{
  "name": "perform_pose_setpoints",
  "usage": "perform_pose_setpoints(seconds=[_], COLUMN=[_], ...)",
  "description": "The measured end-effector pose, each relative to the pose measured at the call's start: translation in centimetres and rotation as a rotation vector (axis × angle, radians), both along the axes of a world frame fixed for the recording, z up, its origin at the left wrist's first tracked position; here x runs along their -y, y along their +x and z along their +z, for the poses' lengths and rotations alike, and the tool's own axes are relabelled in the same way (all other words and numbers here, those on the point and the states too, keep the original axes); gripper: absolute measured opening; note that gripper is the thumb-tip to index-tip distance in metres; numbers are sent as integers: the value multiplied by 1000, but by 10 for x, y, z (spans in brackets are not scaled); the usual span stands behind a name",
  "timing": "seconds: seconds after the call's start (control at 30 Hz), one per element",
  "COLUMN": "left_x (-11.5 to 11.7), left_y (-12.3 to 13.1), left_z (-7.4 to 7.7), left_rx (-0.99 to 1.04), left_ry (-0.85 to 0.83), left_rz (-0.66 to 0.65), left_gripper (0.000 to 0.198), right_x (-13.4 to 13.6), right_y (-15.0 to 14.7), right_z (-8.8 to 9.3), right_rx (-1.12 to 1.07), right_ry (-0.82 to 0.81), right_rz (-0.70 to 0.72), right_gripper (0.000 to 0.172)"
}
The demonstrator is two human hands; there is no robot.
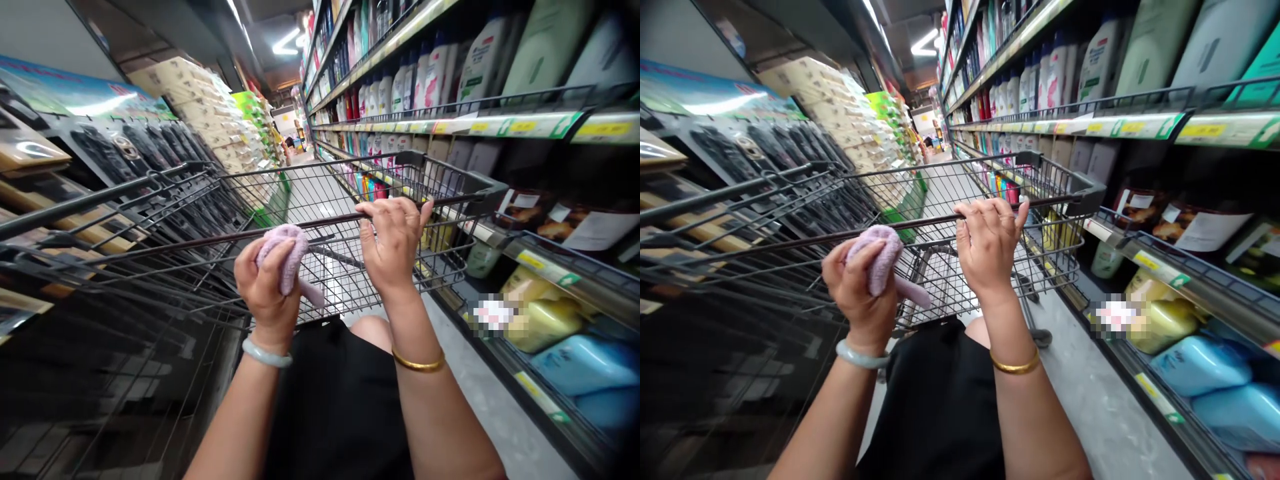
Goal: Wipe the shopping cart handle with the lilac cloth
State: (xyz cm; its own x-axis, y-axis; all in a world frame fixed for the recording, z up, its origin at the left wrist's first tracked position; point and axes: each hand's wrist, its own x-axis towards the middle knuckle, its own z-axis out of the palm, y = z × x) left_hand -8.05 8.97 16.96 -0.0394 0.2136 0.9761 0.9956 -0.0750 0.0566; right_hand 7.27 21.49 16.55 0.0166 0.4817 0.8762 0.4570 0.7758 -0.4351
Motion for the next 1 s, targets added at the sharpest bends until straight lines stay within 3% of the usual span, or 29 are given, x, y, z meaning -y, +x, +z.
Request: perform_pose_setpoints(seconds=[0.17,0.27,0.4,0.47,0.6,0.67,0.83,1.0], left_x=[-12,-9,4,2,-16,-18,-1,8], left_y=[29,27,15,18,35,36,20,15], left_z=[-31,-31,-24,-33,-56,-54,-30,-49], left_rx=[-114,-91,111,122,-80,-60,149,71], left_ry=[-222,-240,-76,-82,-258,-240,-86,-345], left_rz=[-88,-110,-42,-13,-79,-106,-31,-87], left_gripper=[32,28,34,33,23,24,38,33], right_x=[-5,-7,-9,-9,-13,-15,-12,2], right_y=[1,3,5,7,15,22,32,24], right_z=[-5,-6,-5,-4,1,4,8,28], right_rx=[3,23,69,95,197,276,398,490], right_ry=[41,66,84,88,103,123,144,64], right_rz=[-32,-30,-17,-30,-45,-37,-82,-147], right_gripper=[34,33,34,36,39,38,39,41])
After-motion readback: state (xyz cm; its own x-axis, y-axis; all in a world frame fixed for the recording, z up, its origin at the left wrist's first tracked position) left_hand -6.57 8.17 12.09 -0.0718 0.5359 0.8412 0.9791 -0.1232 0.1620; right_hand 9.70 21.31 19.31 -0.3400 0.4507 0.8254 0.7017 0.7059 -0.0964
